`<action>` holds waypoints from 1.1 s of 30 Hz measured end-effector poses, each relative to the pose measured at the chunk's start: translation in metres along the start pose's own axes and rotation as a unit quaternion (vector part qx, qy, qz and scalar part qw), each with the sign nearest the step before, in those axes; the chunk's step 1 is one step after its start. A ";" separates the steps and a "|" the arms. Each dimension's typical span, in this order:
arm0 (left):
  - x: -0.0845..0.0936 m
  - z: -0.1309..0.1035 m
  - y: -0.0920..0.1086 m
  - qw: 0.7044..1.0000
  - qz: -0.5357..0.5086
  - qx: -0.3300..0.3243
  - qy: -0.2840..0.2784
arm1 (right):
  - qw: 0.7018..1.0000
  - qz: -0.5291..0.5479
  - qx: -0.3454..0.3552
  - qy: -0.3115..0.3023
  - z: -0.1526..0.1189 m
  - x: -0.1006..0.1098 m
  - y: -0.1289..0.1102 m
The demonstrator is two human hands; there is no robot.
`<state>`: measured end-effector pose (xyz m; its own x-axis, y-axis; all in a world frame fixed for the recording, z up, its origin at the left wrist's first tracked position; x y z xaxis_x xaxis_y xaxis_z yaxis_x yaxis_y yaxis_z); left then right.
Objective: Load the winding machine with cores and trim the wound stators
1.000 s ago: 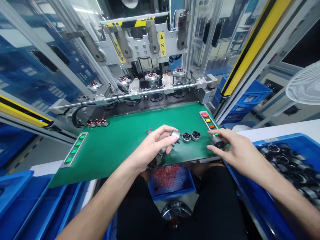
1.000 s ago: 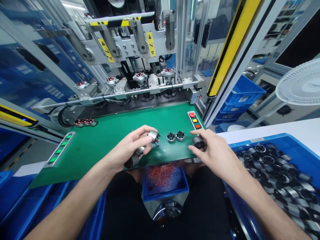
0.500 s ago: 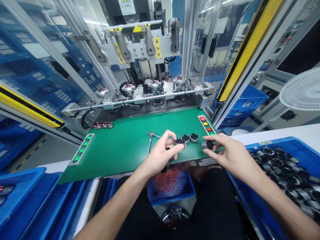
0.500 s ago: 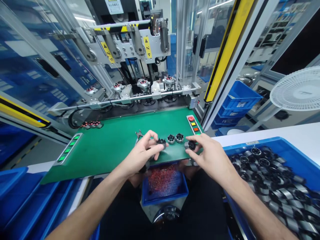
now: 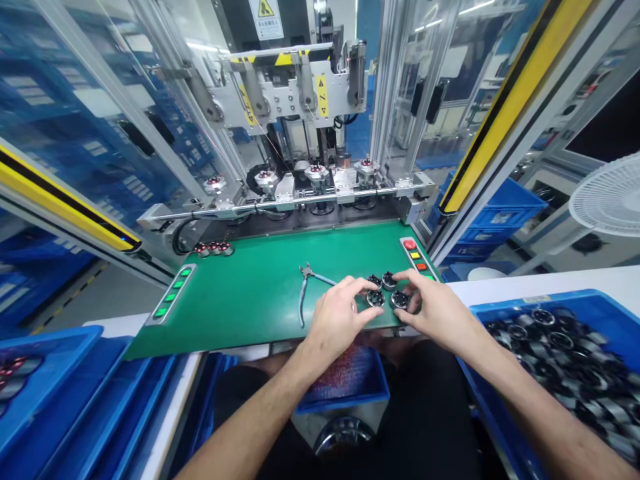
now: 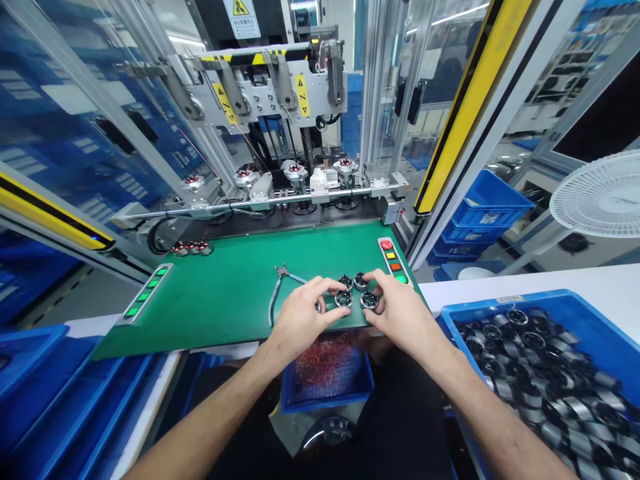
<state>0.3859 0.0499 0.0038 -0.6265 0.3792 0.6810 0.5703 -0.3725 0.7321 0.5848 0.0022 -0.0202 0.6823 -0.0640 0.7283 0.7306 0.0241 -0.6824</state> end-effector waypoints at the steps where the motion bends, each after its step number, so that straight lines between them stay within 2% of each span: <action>1: -0.001 0.001 0.001 1.000 0.011 0.006 -0.003 | 1.000 -0.001 -0.003 -0.006 0.001 0.000 -0.001; 8: -0.005 0.002 0.000 0.994 0.062 0.072 -0.052 | 0.999 -0.010 -0.019 -0.041 0.008 0.000 -0.008; 14: -0.006 0.011 -0.004 0.988 0.074 0.100 -0.093 | 0.997 -0.003 -0.011 -0.071 0.012 -0.003 -0.008; 21: -0.005 0.031 -0.001 0.986 0.088 0.095 -0.101 | 0.998 -0.005 0.008 -0.070 0.025 -0.006 -0.003; 26: -0.001 0.023 -0.005 0.985 0.094 0.117 -0.082 | 0.998 0.001 0.021 -0.065 0.026 -0.006 -0.004; 33: -0.004 0.018 -0.005 0.984 0.099 0.128 -0.076 | 0.997 0.009 0.047 -0.056 0.024 -0.011 -0.017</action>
<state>0.3954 0.0656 -0.0026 -0.4142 0.4496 0.7914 0.8006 -0.2337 0.5518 0.5654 0.0262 -0.0154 0.6905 0.0492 0.7217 0.7135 0.1177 -0.6907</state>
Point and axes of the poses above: each hand's wrist, its own z-axis towards the middle knuckle, its own x-axis out of the back of the hand, y = z × x, the point moved 8 cm from there along z, towards the middle knuckle, and after that the axes turned 1 degree about -z, right-handed, at the moved point
